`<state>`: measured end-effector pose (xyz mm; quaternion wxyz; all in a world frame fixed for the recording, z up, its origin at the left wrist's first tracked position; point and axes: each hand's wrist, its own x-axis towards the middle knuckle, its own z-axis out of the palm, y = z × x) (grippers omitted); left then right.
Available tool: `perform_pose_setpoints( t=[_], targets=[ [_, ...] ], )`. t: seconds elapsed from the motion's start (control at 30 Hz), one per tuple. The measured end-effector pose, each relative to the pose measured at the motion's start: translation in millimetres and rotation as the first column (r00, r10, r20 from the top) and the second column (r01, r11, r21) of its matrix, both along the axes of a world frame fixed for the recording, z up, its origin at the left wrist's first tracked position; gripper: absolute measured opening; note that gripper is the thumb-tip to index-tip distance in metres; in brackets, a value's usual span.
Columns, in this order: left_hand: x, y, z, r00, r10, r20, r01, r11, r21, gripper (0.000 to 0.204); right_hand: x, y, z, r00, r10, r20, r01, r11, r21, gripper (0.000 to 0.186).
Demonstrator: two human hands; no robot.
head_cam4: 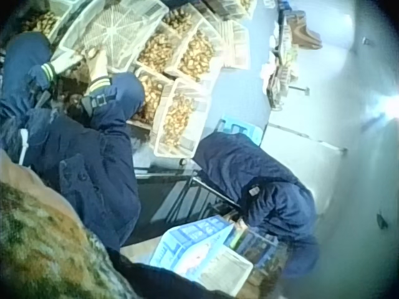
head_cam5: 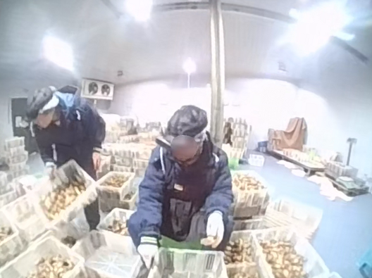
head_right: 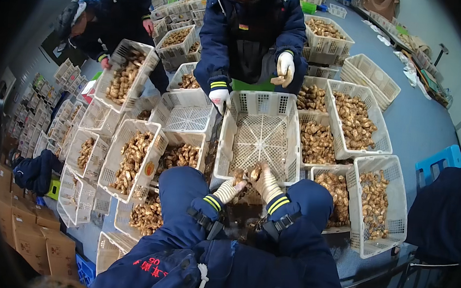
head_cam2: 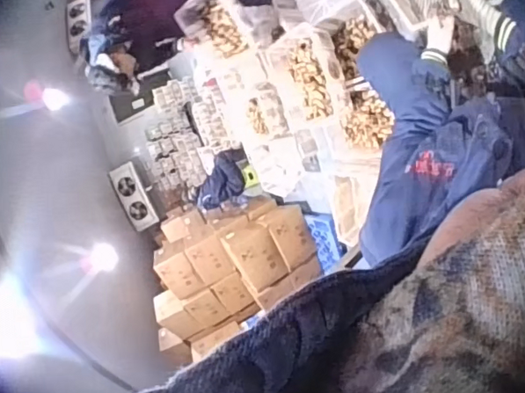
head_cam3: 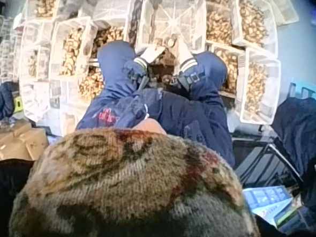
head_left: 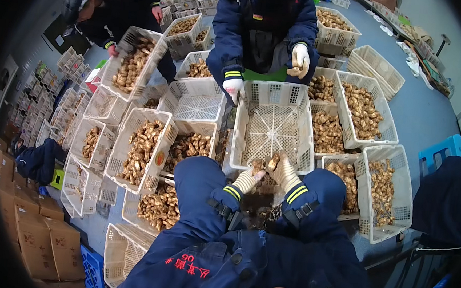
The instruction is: Sorting ginger roots from one crate to another for inspection and packing.
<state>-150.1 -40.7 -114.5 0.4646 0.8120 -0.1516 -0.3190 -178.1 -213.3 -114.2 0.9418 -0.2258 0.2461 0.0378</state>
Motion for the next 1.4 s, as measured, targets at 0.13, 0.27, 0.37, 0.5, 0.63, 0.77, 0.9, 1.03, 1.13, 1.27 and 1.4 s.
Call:
perform_pose_setpoints(
  t=[0.13,0.27,0.37,0.5,0.63,0.77,0.9,1.03,1.13,1.27,1.4],
  targets=[
    [-1.7,-4.6,4.5,0.999,0.033,-0.024,-0.033,0.999,-0.011,0.066,0.3,-2.9,4.0,0.987,0.083,0.137,-0.095,0.992,0.078,0.054],
    [-4.9,-5.0,0.0,0.997,0.079,-0.006,-0.079,0.986,-0.149,0.052,3.5,2.2,-1.3,0.989,0.065,0.13,-0.064,0.998,-0.018,0.055],
    [-8.8,-6.5,12.8,0.989,0.12,0.084,-0.105,0.98,-0.168,0.037,0.5,2.8,0.0,0.983,0.127,0.131,-0.109,0.985,-0.136,0.055],
    [-9.6,-6.6,11.9,0.992,0.079,0.097,-0.064,0.986,-0.154,0.04,-7.3,7.0,-3.7,0.96,0.223,0.172,-0.151,0.923,-0.354,0.054],
    [-6.5,-6.1,7.4,0.995,0.084,0.051,-0.083,0.996,-0.032,0.04,-6.7,10.0,-4.2,0.931,0.348,0.112,-0.282,0.879,-0.385,0.052],
    [-11.8,-5.6,14.8,0.956,0.047,-0.29,-0.161,0.909,-0.385,0.037,-7.2,8.0,-11.4,0.917,0.39,0.08,-0.317,0.837,-0.446,0.051],
    [-9.4,-2.6,-2.7,0.92,0.013,-0.392,-0.238,0.812,-0.532,0.037,-3.8,12.1,-8.0,0.936,0.351,-0.005,-0.319,0.846,-0.427,0.06],
    [-11.7,0.8,18.0,0.68,-0.143,-0.719,-0.437,0.709,-0.554,0.034,-4.9,7.5,8.9,0.937,0.348,0.001,-0.325,0.875,-0.359,0.079],
    [-11.3,-2.7,26.1,0.531,-0.22,-0.818,-0.565,0.628,-0.536,0.033,-13.4,3.0,31.1,0.934,0.346,0.086,-0.303,0.899,-0.317,0.087],
    [-12.0,-6.4,37.3,0.522,-0.252,-0.815,-0.584,0.59,-0.557,0.037,-16.9,4.3,46.5,0.956,0.286,0.07,-0.254,0.92,-0.298,0.088],
    [-11.0,-4.6,36.4,0.512,-0.326,-0.795,-0.554,0.581,-0.596,0.037,-26.6,-1.8,50.6,0.907,0.417,0.065,-0.392,0.889,-0.239,0.079]
  ],
)
